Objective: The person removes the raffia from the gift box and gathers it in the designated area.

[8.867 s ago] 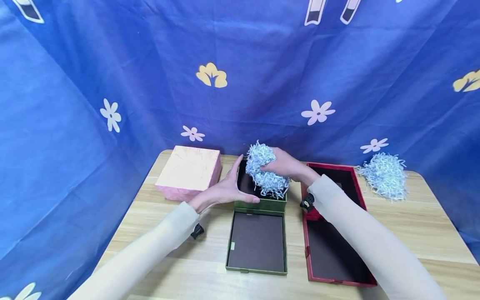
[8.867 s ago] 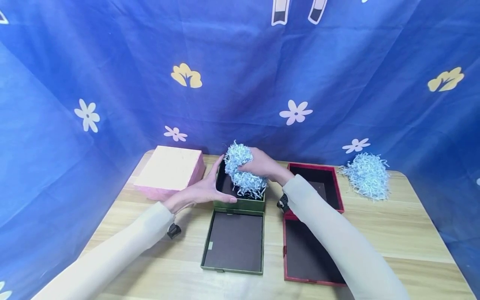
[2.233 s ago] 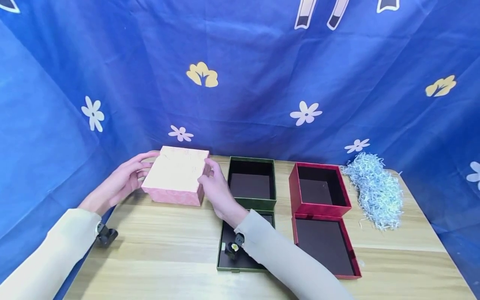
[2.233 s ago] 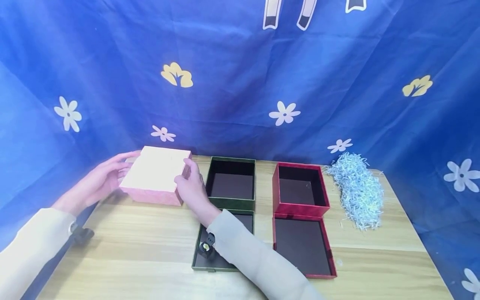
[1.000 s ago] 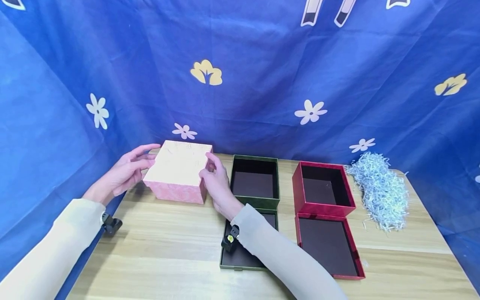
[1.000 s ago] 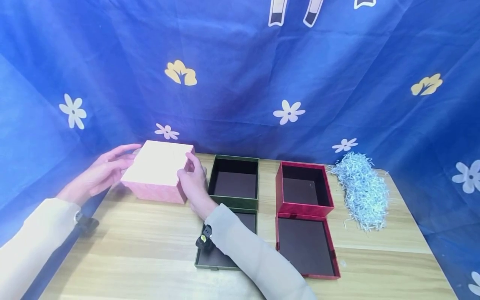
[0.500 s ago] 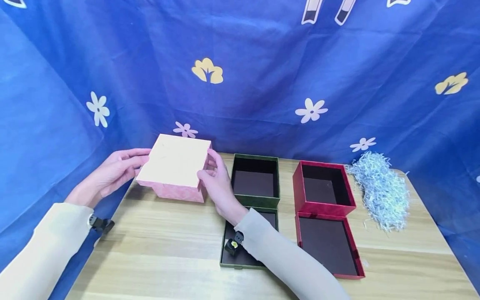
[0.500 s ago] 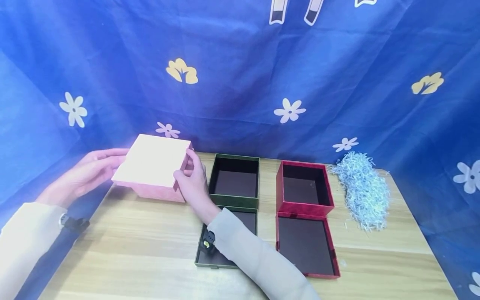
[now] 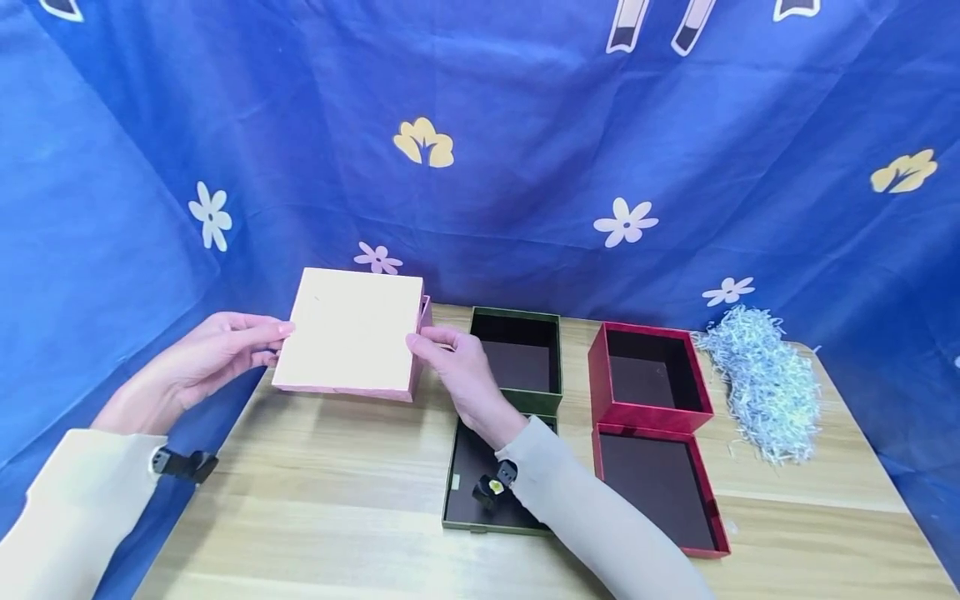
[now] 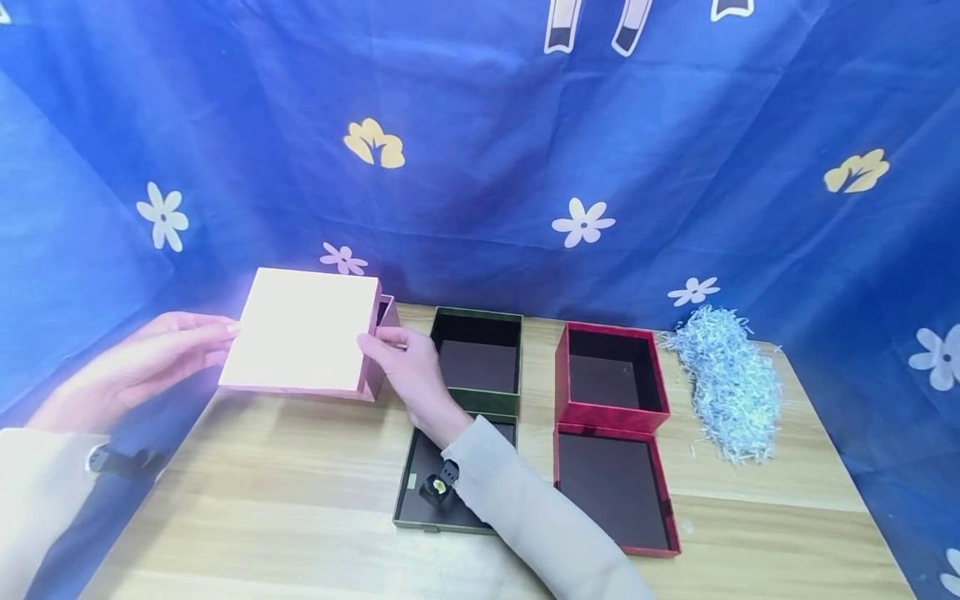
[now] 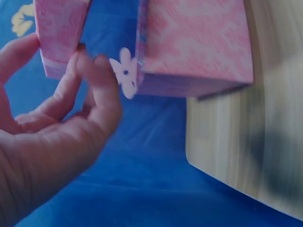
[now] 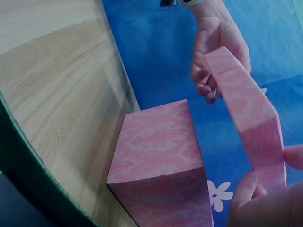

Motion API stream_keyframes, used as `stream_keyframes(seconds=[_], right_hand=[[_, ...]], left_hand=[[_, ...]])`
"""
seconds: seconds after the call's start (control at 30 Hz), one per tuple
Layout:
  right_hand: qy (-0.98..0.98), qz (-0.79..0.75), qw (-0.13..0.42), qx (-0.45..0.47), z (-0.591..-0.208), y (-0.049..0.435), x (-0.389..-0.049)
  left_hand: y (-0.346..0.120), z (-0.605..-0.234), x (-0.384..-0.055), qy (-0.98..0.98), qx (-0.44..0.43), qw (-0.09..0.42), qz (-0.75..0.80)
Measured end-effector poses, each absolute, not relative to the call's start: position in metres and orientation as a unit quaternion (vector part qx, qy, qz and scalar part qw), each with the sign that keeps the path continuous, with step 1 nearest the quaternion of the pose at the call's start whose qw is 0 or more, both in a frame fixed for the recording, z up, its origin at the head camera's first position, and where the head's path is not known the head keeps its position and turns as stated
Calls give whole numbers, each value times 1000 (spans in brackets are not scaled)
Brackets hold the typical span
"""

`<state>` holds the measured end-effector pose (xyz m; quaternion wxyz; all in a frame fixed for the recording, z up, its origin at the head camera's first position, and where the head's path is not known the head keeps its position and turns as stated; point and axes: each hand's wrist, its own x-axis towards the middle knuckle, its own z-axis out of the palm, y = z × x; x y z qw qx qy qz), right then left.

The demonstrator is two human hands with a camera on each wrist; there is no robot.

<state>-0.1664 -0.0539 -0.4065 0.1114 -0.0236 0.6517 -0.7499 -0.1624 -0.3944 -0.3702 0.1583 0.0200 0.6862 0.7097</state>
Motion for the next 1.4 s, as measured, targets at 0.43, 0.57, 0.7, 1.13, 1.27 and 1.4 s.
stream_keyframes(seconds=[0.43, 0.57, 0.7, 1.13, 1.27, 1.4], right_hand=[[646, -749, 140, -46, -402, -44, -149], [630, -757, 158, -70, -404, -41, -137], [618, -763, 174, -81, -406, -39, -124], [566, -768, 279, -110, -407, -25, -88], [577, -753, 292, -125, -411, -21, -86], [593, -733, 300, -146, -416, -17, -84]], left_hand=[[-394, -358, -143, 695, 58, 189, 692], [-400, -361, -136, 677, 113, 214, 695], [-408, -366, -128, 642, 179, 253, 701], [-413, -388, -110, 507, 178, 369, 758], [-416, -394, -103, 547, 161, 351, 742], [-420, -402, -95, 608, 150, 337, 703]])
